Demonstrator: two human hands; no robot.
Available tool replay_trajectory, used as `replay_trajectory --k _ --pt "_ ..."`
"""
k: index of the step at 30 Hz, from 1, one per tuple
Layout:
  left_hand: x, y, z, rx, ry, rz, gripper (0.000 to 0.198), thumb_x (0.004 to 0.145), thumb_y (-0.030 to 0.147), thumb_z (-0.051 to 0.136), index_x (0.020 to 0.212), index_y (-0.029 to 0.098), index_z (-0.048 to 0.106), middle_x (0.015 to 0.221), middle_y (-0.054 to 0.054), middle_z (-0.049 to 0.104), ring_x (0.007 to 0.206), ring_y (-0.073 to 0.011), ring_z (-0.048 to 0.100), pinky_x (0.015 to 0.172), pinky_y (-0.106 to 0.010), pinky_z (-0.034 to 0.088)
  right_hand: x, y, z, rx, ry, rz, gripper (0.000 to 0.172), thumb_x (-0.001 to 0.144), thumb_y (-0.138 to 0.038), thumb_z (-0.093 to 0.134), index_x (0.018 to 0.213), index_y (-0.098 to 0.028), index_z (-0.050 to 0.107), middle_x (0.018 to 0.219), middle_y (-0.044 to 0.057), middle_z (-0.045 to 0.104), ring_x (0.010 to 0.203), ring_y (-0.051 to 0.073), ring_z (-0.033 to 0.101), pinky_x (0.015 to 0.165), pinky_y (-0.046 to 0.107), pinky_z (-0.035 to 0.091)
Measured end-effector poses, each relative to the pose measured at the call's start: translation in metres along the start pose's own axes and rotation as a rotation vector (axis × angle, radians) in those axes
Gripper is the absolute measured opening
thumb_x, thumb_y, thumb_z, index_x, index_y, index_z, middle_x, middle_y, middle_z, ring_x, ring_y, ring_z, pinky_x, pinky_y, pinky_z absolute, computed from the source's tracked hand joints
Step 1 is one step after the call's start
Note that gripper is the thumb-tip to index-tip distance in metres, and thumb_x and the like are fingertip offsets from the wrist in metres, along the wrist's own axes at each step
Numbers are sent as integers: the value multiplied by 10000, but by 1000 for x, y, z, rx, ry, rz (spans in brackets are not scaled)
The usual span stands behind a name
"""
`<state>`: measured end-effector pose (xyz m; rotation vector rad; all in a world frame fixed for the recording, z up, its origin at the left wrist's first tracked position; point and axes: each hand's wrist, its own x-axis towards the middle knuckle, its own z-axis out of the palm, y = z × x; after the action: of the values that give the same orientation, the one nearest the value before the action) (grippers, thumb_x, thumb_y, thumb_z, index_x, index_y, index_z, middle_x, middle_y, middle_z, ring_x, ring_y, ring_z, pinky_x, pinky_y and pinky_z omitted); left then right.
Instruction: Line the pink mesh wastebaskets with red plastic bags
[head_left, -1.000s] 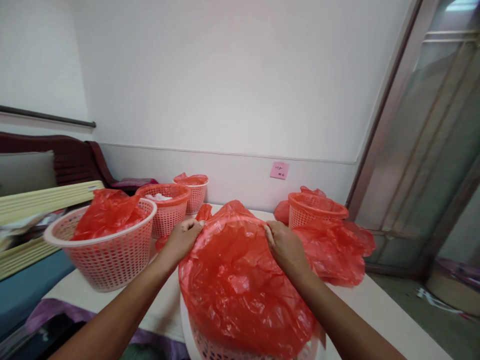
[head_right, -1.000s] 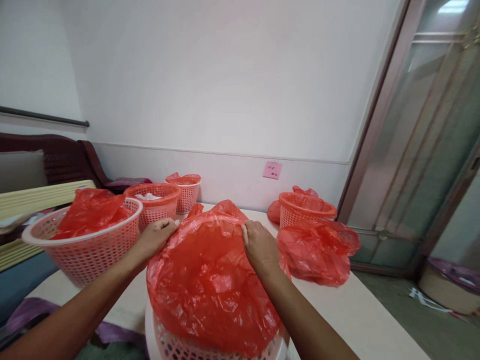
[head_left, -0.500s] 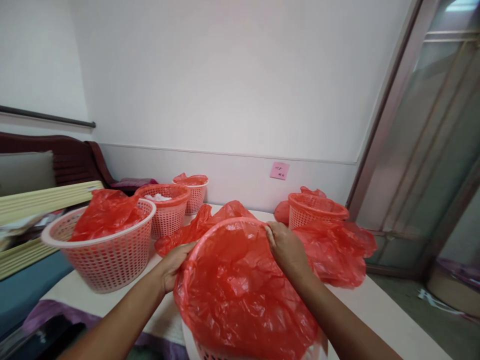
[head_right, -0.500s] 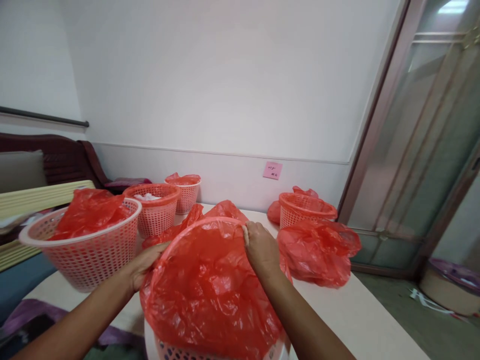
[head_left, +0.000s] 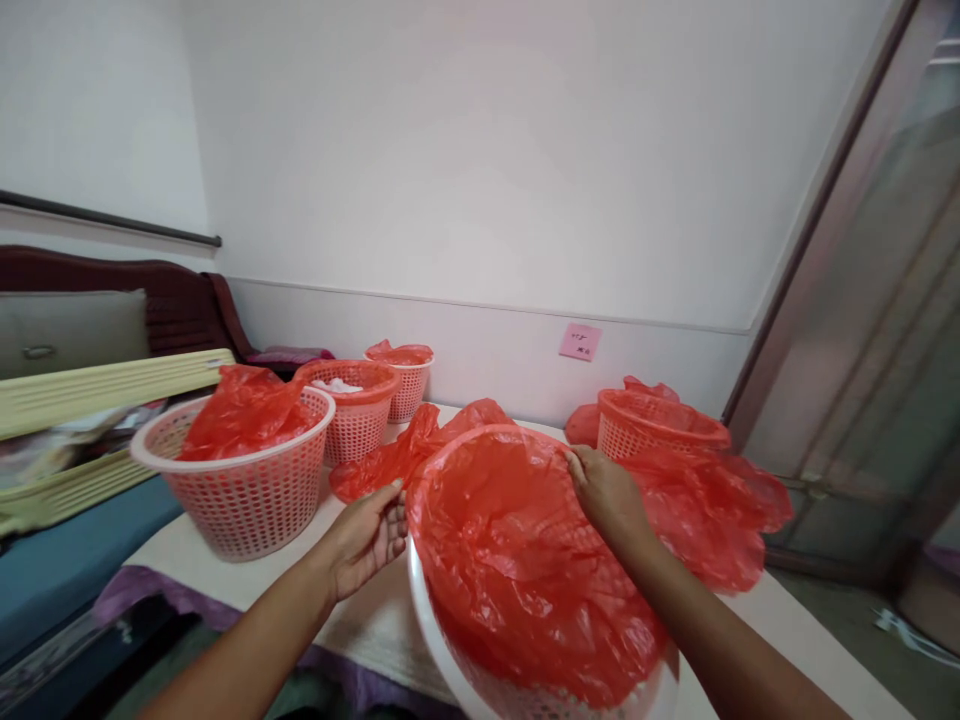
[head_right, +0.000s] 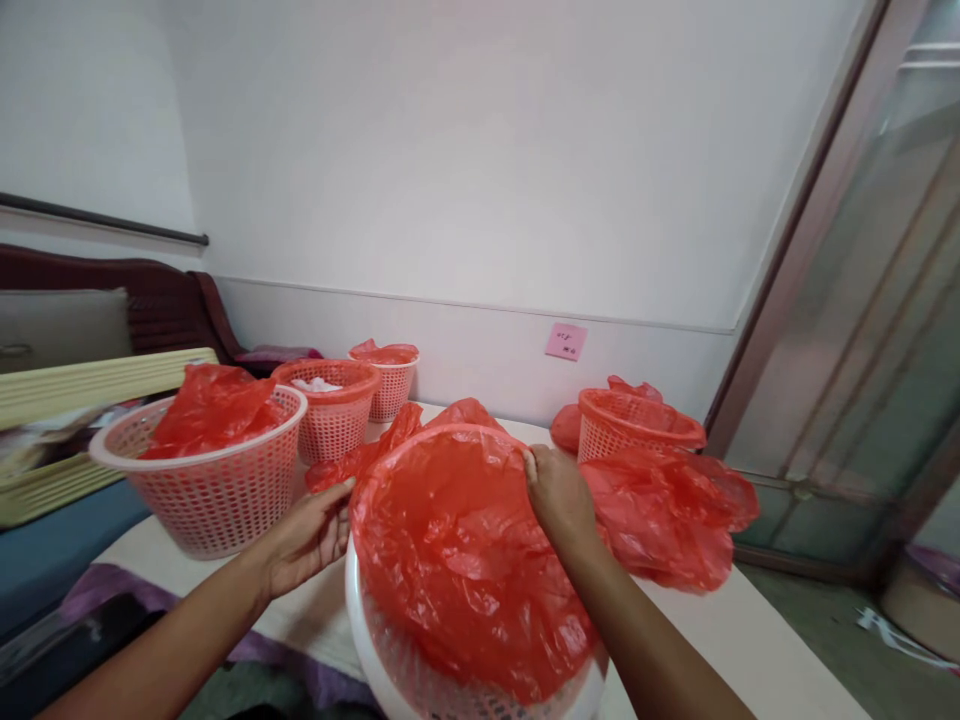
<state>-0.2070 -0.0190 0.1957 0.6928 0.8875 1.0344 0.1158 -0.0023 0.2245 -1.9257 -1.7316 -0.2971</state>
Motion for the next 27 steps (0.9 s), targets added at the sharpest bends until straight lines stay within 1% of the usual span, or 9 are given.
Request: replay_trajectory --k 2,4,6,9,12,16,21,24,27 --pt "-5 5 1 45 8 -8 314 920 438 512 767 169 569 602 5 635 460 -84 596 424 -164 463 7 0 2 -1 -34 5 354 985 -345 331 934 -171 635 925 127 718 837 256 656 666 310 354" --pt "-9 9 4 91 -12 13 319 873 479 575 827 165 604 663 -6 654 498 -93 610 429 -165 467 16 -2 5 2 -69 -2 350 978 -340 344 935 -164 644 909 130 725 830 254 663 666 307 357" --pt "-10 13 6 119 -28 59 224 839 382 650 805 165 604 686 -1 650 536 -90 613 455 -157 475 25 -5 9 8 -101 -15 337 970 -325 364 930 -161 655 917 131 732 855 249 666 676 300 362" --pt "-6 14 3 114 -24 122 162 824 215 650 707 165 550 654 17 614 529 -72 587 480 -147 482 35 -10 16 20 -138 -24 324 955 -311 390 916 -158 674 943 132 737 882 244 666 674 292 364" --pt "0 13 -5 71 -1 129 101 838 172 620 749 151 579 632 25 593 496 -57 566 486 -146 493 42 -16 23 34 -156 -23 326 946 -321 400 911 -157 680 941 130 738 861 238 664 660 290 362" --pt "3 14 -11 11 59 114 81 860 148 597 784 125 614 578 37 572 413 -26 512 422 -110 451 49 -18 31 49 -172 -12 318 933 -331 418 890 -160 682 915 124 736 832 234 657 643 287 359" --pt "-2 14 -7 -41 93 47 149 851 60 550 722 94 618 528 21 573 357 -22 479 330 -86 368 57 -14 38 68 -193 28 301 908 -324 447 865 -158 694 863 112 724 770 214 638 608 280 346" --pt "-3 8 -5 -84 87 5 179 822 1 531 684 85 606 516 17 569 351 -24 480 333 -89 381 61 -13 38 92 -210 64 304 892 -325 454 841 -153 700 841 107 719 725 199 624 583 276 338" --pt "0 3 -6 -143 87 -25 165 823 -21 502 752 72 619 564 4 607 372 -24 512 350 -85 397 64 -15 36 119 -226 97 291 870 -325 478 804 -152 703 803 93 714 697 188 616 571 271 335"
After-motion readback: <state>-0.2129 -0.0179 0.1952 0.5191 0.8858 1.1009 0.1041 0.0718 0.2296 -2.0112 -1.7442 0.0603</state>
